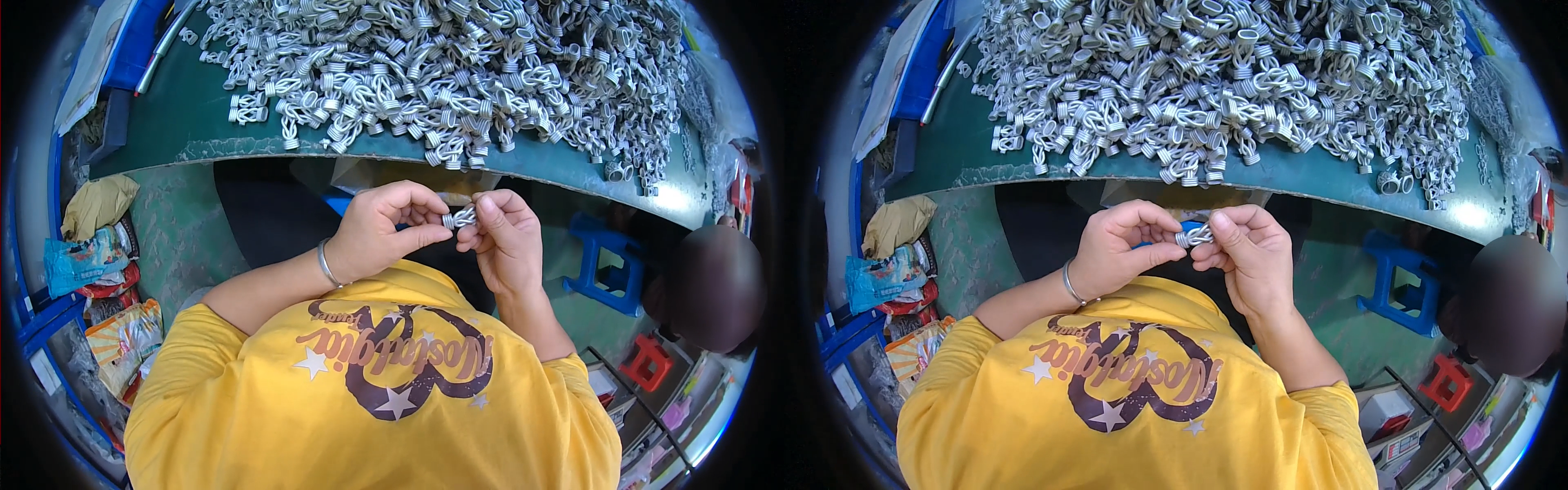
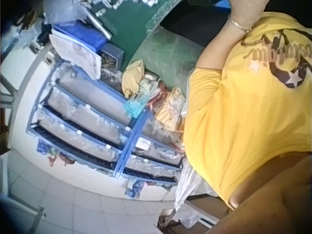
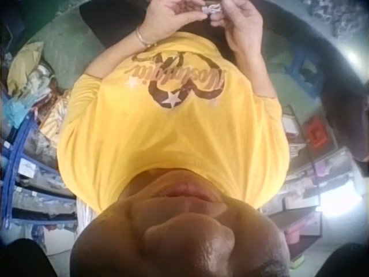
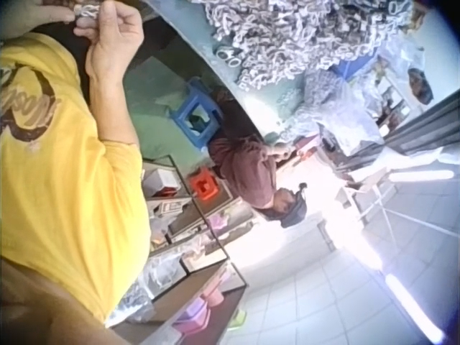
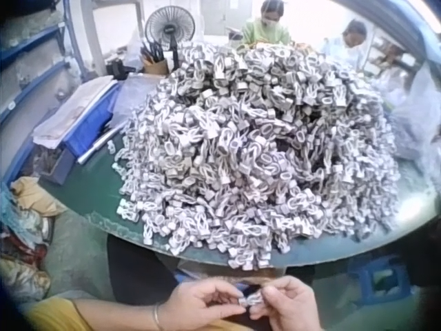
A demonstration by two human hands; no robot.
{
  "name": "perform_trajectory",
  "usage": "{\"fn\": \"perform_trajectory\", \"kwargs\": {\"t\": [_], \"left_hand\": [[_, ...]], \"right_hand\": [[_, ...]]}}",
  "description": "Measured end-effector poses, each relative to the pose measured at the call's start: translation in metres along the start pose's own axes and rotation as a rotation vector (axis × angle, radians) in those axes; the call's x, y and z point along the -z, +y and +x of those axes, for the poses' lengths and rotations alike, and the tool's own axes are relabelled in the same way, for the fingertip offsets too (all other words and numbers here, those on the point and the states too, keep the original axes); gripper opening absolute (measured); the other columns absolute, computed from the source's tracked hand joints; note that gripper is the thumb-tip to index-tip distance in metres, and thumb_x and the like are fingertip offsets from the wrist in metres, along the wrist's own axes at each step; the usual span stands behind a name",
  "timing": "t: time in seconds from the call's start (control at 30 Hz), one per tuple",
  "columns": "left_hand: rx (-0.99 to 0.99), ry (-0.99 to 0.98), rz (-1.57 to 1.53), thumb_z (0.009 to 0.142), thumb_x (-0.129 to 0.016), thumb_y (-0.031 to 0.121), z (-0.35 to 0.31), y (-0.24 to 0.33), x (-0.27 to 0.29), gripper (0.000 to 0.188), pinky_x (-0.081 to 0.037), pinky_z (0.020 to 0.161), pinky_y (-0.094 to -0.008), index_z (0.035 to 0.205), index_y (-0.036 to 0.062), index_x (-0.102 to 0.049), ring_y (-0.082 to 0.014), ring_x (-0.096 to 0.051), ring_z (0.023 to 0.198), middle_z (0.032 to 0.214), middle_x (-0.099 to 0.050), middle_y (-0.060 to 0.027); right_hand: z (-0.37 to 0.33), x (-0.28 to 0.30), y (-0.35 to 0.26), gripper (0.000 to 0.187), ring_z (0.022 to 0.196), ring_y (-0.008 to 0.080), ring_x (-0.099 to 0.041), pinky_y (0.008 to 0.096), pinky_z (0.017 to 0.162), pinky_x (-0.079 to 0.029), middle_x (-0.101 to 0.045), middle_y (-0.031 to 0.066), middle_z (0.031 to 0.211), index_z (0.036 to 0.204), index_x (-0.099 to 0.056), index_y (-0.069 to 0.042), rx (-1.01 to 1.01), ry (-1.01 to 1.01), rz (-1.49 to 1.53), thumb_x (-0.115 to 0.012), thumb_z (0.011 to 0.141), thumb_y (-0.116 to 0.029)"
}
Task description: The person picks up silver-colored mechanical components from a table, rubs and cleans them by hand, and uses a red stick tool to probe and clean the inner surfaces.
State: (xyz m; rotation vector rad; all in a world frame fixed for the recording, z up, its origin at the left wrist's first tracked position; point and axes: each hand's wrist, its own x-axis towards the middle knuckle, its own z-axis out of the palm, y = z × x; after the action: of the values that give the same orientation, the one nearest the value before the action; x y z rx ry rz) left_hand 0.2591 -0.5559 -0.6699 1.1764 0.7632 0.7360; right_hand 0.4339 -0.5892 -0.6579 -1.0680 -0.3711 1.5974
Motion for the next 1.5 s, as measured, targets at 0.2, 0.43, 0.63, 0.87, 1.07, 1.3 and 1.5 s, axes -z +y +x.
{"fn": "perform_trajectory", "kwargs": {"t": [0.2, 0.43, 0.63, 0.87, 1.07, 1.3, 1.5], "left_hand": [[0.064, 0.046, -0.06, 0.078, -0.061, -0.001, -0.002, 0.002, 0.002, 0.019, -0.049, 0.067, -0.0205, 0.097, -0.003, -0.056, -0.0104, -0.059, 0.075, 0.087, -0.06, -0.0066], [0.006, 0.088, -0.077, 0.079, -0.061, -0.001, -0.008, 0.004, 0.006, 0.021, -0.049, 0.065, -0.0208, 0.099, -0.0043, -0.056, -0.0126, -0.061, 0.072, 0.086, -0.06, -0.0085], [-0.292, 0.01, 0.233, 0.072, -0.067, -0.004, -0.009, 0.011, 0.009, 0.026, -0.048, 0.062, -0.0197, 0.096, -0.0026, -0.058, -0.0107, -0.057, 0.072, 0.084, -0.058, -0.0076], [-0.179, 0.066, 0.096, 0.073, -0.065, -0.006, -0.014, 0.001, 0.01, 0.026, -0.048, 0.067, -0.0215, 0.097, -0.0039, -0.057, -0.0113, -0.057, 0.076, 0.087, -0.057, -0.0081], [-0.089, 0.05, 0.091, 0.076, -0.062, -0.005, -0.012, -0.002, 0.011, 0.023, -0.049, 0.066, -0.0208, 0.098, -0.0046, -0.055, -0.0119, -0.06, 0.076, 0.086, -0.059, -0.0085], [0.225, 0.201, -0.034, 0.078, -0.061, 0.0, 0.004, -0.034, 0.033, 0.024, -0.052, 0.066, -0.0236, 0.099, -0.0069, -0.053, -0.0164, -0.063, 0.073, 0.085, -0.061, -0.0128], [0.256, 0.266, -0.02, 0.08, -0.059, 0.005, 0.007, -0.041, 0.035, 0.033, -0.05, 0.073, -0.024, 0.107, -0.0106, -0.049, -0.0169, -0.062, 0.083, 0.093, -0.061, -0.0165]], "right_hand": [[0.0, 0.007, -0.002, 0.024, 0.056, 0.0088, -0.056, 0.0181, 0.046, -0.044, -0.06, 0.0063, 0.07, 0.089, -0.06, 0.002, -0.014, -0.003, -0.104, -0.052, 0.088, -0.021], [-0.006, 0.009, 0.004, 0.016, 0.061, 0.0105, -0.057, 0.0191, 0.054, -0.047, -0.061, 0.0073, 0.078, 0.092, -0.06, 0.004, 0.001, -0.066, -0.151, -0.061, 0.081, -0.007], [-0.008, 0.011, 0.023, 0.021, 0.084, 0.017, -0.058, 0.026, 0.076, -0.049, -0.057, 0.0149, 0.098, 0.096, -0.054, 0.003, 0.325, -0.196, -0.244, -0.059, 0.076, 0.008], [-0.012, 0.003, 0.017, 0.042, 0.085, 0.0155, -0.057, 0.0251, 0.078, -0.046, -0.056, 0.0176, 0.101, 0.104, -0.038, -0.002, 0.576, -0.21, -0.342, -0.061, 0.072, 0.012], [-0.011, 0.001, 0.018, 0.036, 0.084, 0.0144, -0.056, 0.025, 0.077, -0.046, -0.056, 0.0167, 0.101, 0.102, -0.043, -0.001, 0.643, -0.214, -0.454, -0.061, 0.073, 0.012], [0.015, 0.002, 0.003, 0.018, 0.069, 0.017, -0.055, 0.0229, 0.058, -0.046, -0.056, 0.0132, 0.086, 0.084, -0.055, 0.002, 1.049, 0.005, -0.973, -0.064, 0.069, 0.009], [0.027, -0.01, -0.009, 0.02, 0.066, 0.0197, -0.053, 0.0253, 0.056, -0.044, -0.054, 0.0107, 0.079, 0.081, -0.058, -0.001, 1.121, 0.007, -1.119, -0.066, 0.065, 0.009]]}}
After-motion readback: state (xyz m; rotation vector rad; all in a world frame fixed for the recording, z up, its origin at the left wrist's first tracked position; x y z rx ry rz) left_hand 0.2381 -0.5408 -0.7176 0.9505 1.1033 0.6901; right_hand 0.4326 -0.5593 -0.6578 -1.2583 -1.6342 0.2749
